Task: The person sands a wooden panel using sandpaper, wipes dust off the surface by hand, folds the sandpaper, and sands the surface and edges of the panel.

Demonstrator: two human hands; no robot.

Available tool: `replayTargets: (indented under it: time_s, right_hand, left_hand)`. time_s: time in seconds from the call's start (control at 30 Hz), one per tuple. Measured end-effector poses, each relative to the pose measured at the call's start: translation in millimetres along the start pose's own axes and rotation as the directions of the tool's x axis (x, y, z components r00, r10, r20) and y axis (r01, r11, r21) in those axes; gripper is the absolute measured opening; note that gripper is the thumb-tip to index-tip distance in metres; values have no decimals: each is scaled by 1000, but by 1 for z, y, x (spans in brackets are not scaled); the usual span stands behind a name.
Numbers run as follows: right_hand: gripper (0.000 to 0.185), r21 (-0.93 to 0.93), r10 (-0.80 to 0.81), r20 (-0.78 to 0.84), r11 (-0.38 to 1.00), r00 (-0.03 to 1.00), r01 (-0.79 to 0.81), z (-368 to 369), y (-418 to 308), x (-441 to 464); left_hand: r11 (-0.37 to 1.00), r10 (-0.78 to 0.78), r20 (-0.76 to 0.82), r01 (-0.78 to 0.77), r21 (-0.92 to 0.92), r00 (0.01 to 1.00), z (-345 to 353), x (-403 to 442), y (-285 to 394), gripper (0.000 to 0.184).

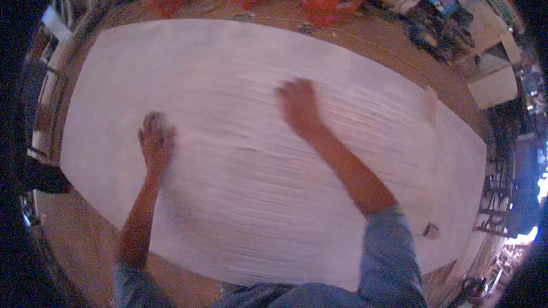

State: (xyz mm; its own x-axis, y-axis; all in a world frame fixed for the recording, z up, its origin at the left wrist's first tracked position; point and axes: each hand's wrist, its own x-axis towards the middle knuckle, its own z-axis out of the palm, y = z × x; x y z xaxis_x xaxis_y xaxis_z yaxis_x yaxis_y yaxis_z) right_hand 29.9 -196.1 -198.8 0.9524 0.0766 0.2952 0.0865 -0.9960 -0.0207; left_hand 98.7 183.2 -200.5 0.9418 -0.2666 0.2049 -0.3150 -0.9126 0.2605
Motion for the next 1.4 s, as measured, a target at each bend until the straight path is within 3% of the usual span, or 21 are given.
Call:
replayTargets:
  time_s: [0.07,0.13,0.23,0.33,0.4,0.47,0.5,0.53,0.6,0.7,0.77,0.87,0.9,0.93,1.0,1.03,1.1,1.17,1.23,1.27,1.4]
  right_hand:
    - [29,80,-130,-157,986,979,143,36,-63,70]
    - [28,81,-163,16,984,987,161,24,-107,116]
    - [29,84,-233,-60,968,971,237,27,-83,107]
    - [24,-56,-176,-95,984,980,171,4,9,6]
    - [25,-69,-64,53,995,997,68,-26,101,-85]
    - [23,-225,-32,-11,974,999,29,-52,190,-175]
    - [23,-354,181,130,927,975,-125,-80,200,-191]
    - [22,-327,166,112,937,980,-122,-96,219,-213]
    - [20,-203,186,81,965,979,-167,-109,192,-191]
    - [34,-141,-12,123,990,992,29,-48,151,-130]
    - [27,-43,-75,110,996,991,81,-12,76,-50]
    - [28,25,-145,15,989,989,145,25,-56,77]
    - [26,20,-177,-173,983,969,183,42,-91,108]
    - [24,4,-226,-196,973,954,232,59,-117,139]
    - [26,67,-151,42,987,988,148,42,-159,182]
    - [26,63,-148,25,987,989,146,35,-159,185]
    - [26,54,-182,172,983,968,175,24,-153,180]
    - [25,-34,-234,-88,972,968,231,48,-109,122]
    - [23,69,-115,64,991,991,111,40,-32,57]
    - [20,-74,-204,-98,978,974,197,17,2,25]
    - [18,-45,-14,209,999,978,24,-62,62,-43]
  left_hand:
    - [998,3,-22,-1,65,1000,2,-3,-5,54]
    - [1000,-22,-6,22,-5,1000,-9,-2,8,54]
    - [1000,-27,-6,27,3,1000,-12,-3,8,51]
    - [1000,10,-18,-10,-17,1000,-5,-2,-7,51]
    - [1000,28,-8,-28,-5,1000,0,-7,-5,51]
    - [999,6,-29,-5,36,1000,-3,-4,-1,51]
    - [1000,7,-21,-6,27,1000,5,-2,-2,51]
    - [998,4,-23,-2,57,1000,10,-1,-4,51]
    - [995,-18,-26,21,95,1000,16,2,-10,51]
    - [979,-5,24,0,204,1000,14,2,-11,51]
    - [994,-7,-6,8,105,1000,10,3,-4,51]
    - [996,-4,-13,5,88,1000,9,5,-8,50]
    - [998,-4,-17,5,61,1000,5,6,-4,51]
    - [997,-13,-24,15,77,1000,2,6,-5,51]
    - [1000,-13,-7,14,20,1000,0,7,-3,52]
    - [1000,-12,-6,12,21,1000,-3,6,-2,51]
    - [1000,1,-13,-1,20,1000,-5,4,-1,51]
    - [1000,0,-6,0,4,1000,-7,5,-1,51]
    - [999,14,-14,-14,29,1000,-2,1,-4,50]
    - [1000,3,-6,-3,22,1000,1,-1,-3,50]
    - [998,21,-42,-19,56,999,0,3,-2,52]
